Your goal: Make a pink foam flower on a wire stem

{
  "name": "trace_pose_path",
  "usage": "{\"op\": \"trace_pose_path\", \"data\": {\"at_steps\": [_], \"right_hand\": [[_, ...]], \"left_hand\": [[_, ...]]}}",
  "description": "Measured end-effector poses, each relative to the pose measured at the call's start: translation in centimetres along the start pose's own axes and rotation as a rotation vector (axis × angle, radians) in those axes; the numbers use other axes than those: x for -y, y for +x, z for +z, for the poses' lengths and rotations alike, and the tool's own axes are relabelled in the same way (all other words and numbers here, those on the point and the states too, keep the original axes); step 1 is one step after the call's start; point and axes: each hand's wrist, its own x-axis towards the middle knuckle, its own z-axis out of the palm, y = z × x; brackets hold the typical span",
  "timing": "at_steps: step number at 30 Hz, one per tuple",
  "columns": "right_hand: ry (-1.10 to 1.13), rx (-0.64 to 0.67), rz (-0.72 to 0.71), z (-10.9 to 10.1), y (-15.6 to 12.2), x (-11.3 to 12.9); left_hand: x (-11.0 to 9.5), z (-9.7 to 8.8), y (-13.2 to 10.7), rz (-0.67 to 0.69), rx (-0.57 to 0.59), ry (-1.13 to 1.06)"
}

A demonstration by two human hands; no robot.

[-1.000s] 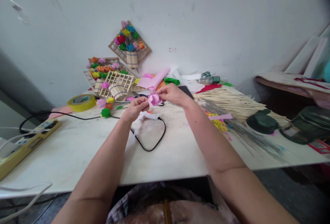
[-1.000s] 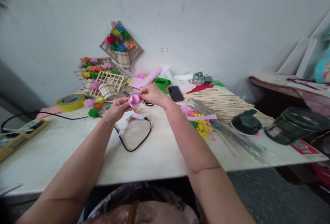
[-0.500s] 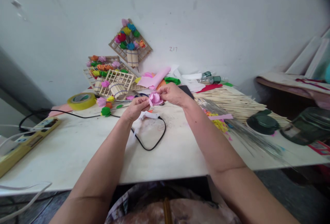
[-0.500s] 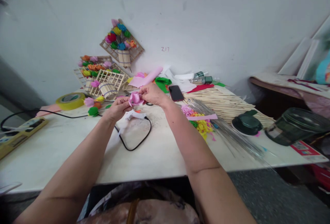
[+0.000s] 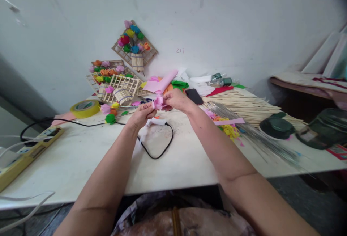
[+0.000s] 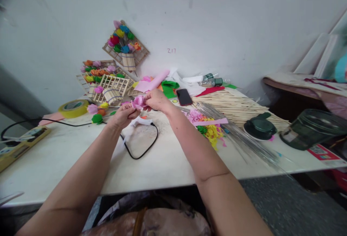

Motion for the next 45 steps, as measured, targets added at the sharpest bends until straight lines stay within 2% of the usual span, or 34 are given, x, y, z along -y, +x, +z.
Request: {"op": "trace_pose_path", "data": {"at_steps": [5,11,16,22,30,37,45], "right_hand": [[0.105,-0.038,0.094,-0.3,-0.2,0.2],[0.165,0.093,0.096,-1.1,-0.8,0.9],[0.226,0.013,0.053,-1.7,-1.2,1.3],[0.244,0.044,0.071,-1.6,-1.1,1.2],[0.126,0.049,0.083,-1.0,-0.6,0.4],[0.112,0.04,-0.018,-0.9,0.1,-1.0],[-0.099,-0.058,-0.058,-0.4,0.3,-1.0]], "left_hand": [[-0.3,-0.4,-0.2,-0.015,-0.044,0.027],[-0.4,-0.9,-0.2,0.069,-0.115,0.287],[-0.3,-1.1,-0.2,0.07,-0.075,0.279],[0.3,-1.4,-0.1,0.071,-0.068,0.261],[-0.1,-0.7,-0.2,0.023,-0.052,0.281],[0.1,-0.8,-0.2,-0.03,-0.079,0.255],[0.5,-0.9,-0.2,-0.046,-0.086,0.254]]}}
